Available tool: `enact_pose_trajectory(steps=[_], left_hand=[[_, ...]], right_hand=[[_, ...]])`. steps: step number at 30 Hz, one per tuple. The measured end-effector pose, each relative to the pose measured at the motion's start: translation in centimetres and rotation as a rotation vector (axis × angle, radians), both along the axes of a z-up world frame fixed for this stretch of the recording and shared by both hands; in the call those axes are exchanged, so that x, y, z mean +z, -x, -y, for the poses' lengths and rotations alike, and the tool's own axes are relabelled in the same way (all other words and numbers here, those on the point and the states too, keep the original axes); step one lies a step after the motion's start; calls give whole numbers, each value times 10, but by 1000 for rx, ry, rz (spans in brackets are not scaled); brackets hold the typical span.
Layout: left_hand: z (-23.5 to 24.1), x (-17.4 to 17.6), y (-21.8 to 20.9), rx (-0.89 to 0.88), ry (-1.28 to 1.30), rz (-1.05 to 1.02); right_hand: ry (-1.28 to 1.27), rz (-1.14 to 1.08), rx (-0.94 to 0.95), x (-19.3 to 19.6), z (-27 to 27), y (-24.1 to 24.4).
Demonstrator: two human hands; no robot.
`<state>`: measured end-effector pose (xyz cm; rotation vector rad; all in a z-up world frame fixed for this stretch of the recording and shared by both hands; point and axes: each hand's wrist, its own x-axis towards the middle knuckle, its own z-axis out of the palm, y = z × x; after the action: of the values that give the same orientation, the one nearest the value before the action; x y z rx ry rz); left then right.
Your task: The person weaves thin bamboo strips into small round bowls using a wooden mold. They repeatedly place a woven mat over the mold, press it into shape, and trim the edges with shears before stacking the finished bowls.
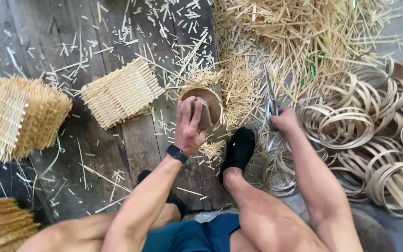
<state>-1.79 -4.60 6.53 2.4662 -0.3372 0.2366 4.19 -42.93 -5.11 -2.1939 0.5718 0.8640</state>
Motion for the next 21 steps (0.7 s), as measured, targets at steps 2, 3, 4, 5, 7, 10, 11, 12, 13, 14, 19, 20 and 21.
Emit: enact_pose_trajectory(steps=[2, 3, 4, 5, 7, 10, 11, 12, 13, 14, 19, 20, 21], left_hand=[[-5, -7, -2, -53, 24, -70], [-10, -9, -1, -93, 46, -153], [-11, -10, -6, -132, 68, -227], [-10, -10, -9, -127, 20, -214], [-8, -12, -6, -113, -81, -194], [18, -9, 6, 203, 158, -125], [27, -10, 8, 271, 168, -170], [38, -11, 10, 342, 178, -216], [45, -13, 12, 414, 187, -262], [52, -14, 12, 406, 191, -250], [63, -14, 9, 416, 257, -229], [61, -12, 9, 405, 260, -228], [58, -10, 9, 395, 263, -227]], right_hand=[[-242, -22, -85, 23, -7, 10], [-362, -31, -127, 38, -12, 17], [-207, -6, 5, 55, -16, 17], [-50, 18, 136, 72, -23, 19], [125, 163, 359, 96, -45, 29], [205, 451, 577, 118, -72, 29], [242, 479, 611, 120, -81, 25], [277, 506, 648, 121, -87, 21], [293, 461, 677, 121, -93, 15], [311, 415, 704, 119, -99, 8], [374, 524, 789, 110, -105, -3], [389, 558, 802, 105, -104, -2], [403, 593, 815, 100, -103, 0]])
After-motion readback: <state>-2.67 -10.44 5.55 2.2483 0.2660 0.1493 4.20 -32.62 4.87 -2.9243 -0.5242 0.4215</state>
